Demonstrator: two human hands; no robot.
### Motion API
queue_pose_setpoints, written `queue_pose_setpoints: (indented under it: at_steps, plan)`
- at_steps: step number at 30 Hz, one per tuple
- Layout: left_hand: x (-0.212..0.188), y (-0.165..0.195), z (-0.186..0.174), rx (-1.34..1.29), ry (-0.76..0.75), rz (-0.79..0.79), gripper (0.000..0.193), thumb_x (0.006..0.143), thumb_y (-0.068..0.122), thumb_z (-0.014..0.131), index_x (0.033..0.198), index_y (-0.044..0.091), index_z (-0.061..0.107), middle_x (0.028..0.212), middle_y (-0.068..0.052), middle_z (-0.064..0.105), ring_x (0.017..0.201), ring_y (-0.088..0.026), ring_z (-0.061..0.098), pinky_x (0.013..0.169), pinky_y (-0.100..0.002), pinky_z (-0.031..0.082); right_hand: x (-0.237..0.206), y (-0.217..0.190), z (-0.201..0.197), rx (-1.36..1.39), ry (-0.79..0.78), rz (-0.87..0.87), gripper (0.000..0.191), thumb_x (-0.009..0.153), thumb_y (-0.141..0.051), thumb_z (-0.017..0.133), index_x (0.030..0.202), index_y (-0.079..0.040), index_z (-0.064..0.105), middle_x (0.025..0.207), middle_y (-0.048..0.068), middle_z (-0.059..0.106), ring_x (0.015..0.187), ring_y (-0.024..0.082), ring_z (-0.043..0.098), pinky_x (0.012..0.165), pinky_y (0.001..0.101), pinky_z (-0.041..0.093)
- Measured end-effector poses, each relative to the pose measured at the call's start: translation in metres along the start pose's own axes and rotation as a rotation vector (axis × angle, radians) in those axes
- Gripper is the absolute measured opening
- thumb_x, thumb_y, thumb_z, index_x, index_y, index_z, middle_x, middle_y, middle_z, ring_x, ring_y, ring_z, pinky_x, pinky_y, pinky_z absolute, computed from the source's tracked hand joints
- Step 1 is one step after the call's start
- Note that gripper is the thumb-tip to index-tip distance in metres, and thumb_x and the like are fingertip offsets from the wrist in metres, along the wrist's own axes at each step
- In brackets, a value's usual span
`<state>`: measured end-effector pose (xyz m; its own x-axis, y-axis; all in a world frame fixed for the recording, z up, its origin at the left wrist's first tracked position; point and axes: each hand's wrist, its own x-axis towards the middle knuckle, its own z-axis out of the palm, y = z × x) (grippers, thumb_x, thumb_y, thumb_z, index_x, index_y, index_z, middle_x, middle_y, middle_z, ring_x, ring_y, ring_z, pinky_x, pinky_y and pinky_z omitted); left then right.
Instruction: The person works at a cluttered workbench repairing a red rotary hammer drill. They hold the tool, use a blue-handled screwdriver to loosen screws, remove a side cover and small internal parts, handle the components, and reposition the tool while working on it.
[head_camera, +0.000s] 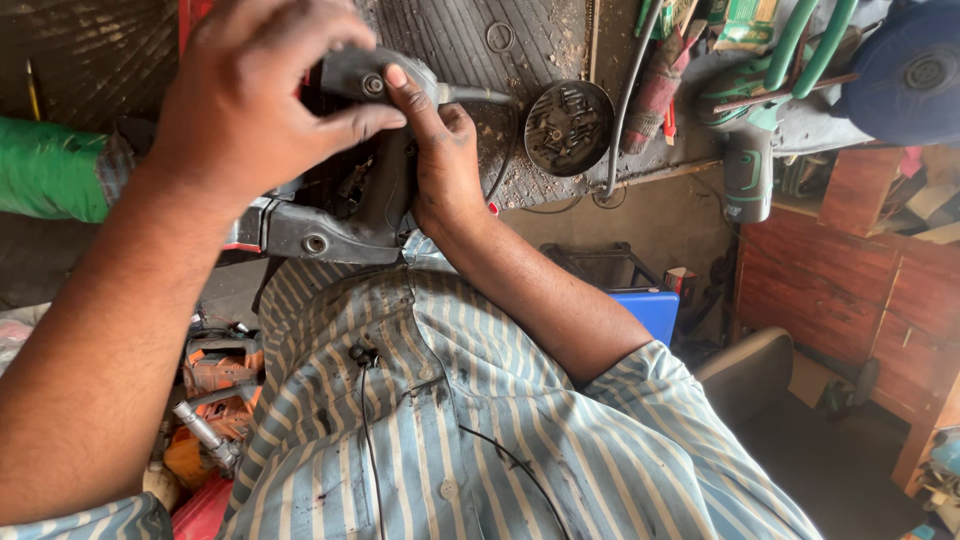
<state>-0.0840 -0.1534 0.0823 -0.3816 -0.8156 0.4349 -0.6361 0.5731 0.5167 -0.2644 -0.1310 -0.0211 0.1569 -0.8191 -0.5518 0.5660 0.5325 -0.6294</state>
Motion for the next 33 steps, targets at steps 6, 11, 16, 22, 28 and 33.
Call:
queue_pose_setpoints:
  at_steps: [6, 11, 16, 22, 28, 33]
  plan:
    - [-0.017, -0.014, 0.017, 0.021, -0.041, 0.003, 0.023, 0.099, 0.018, 0.088, 0.097, 0.007, 0.068, 0.109, -0.003, 0.068, 0.100, -0.022, 0.070, 0.091, -0.037, 0.058, 0.000, -0.002, -0.006, -0.023, 0.016, 0.008, 0.044, 0.093, -0.033, 0.079, 0.113, 0.005, 0.069, 0.103, 0.012, 0.072, 0.091, 0.020, 0.071, 0.080, 0.0356, 0.059]
    - [-0.020, -0.013, 0.021, -0.029, 0.037, -0.065, 0.020, 0.093, 0.014, 0.083, 0.104, 0.005, 0.070, 0.114, -0.007, 0.069, 0.104, -0.027, 0.069, 0.087, -0.040, 0.058, -0.001, -0.007, -0.003, -0.021, -0.033, -0.024, 0.043, 0.095, -0.030, 0.071, 0.121, 0.004, 0.065, 0.111, 0.012, 0.072, 0.100, 0.022, 0.071, 0.088, 0.0373, 0.059]
    - [-0.015, -0.018, 0.019, -0.067, -0.008, -0.004, 0.015, 0.093, 0.016, 0.084, 0.102, 0.012, 0.073, 0.111, -0.002, 0.069, 0.109, -0.022, 0.068, 0.095, -0.037, 0.058, 0.001, -0.004, -0.001, 0.032, -0.052, -0.016, 0.038, 0.103, -0.026, 0.067, 0.127, 0.002, 0.061, 0.114, 0.012, 0.068, 0.102, 0.023, 0.067, 0.090, 0.0389, 0.057]
    - [-0.017, -0.011, 0.015, -0.104, 0.047, -0.021, 0.026, 0.079, 0.021, 0.086, 0.098, 0.009, 0.073, 0.108, -0.006, 0.069, 0.107, -0.026, 0.066, 0.090, -0.041, 0.055, 0.004, -0.004, -0.002, 0.057, -0.040, 0.022, 0.038, 0.101, -0.028, 0.064, 0.128, -0.002, 0.060, 0.118, 0.011, 0.066, 0.109, 0.023, 0.067, 0.095, 0.0392, 0.057]
    - [-0.006, -0.004, 0.006, -0.053, 0.024, -0.072, 0.021, 0.092, 0.021, 0.084, 0.096, 0.006, 0.070, 0.108, -0.007, 0.069, 0.107, -0.027, 0.066, 0.092, -0.043, 0.055, 0.004, 0.000, -0.003, 0.083, -0.083, 0.005, 0.038, 0.102, -0.031, 0.060, 0.128, -0.004, 0.060, 0.116, 0.010, 0.067, 0.104, 0.023, 0.066, 0.091, 0.0388, 0.056]
    - [-0.007, -0.008, 0.005, -0.114, -0.024, 0.049, 0.019, 0.087, 0.014, 0.080, 0.105, 0.009, 0.076, 0.110, -0.004, 0.070, 0.106, -0.027, 0.066, 0.090, -0.042, 0.055, 0.007, 0.006, -0.010, 0.009, 0.004, -0.065, 0.034, 0.104, -0.026, 0.063, 0.124, 0.002, 0.064, 0.113, 0.014, 0.068, 0.099, 0.023, 0.069, 0.087, 0.0392, 0.058]
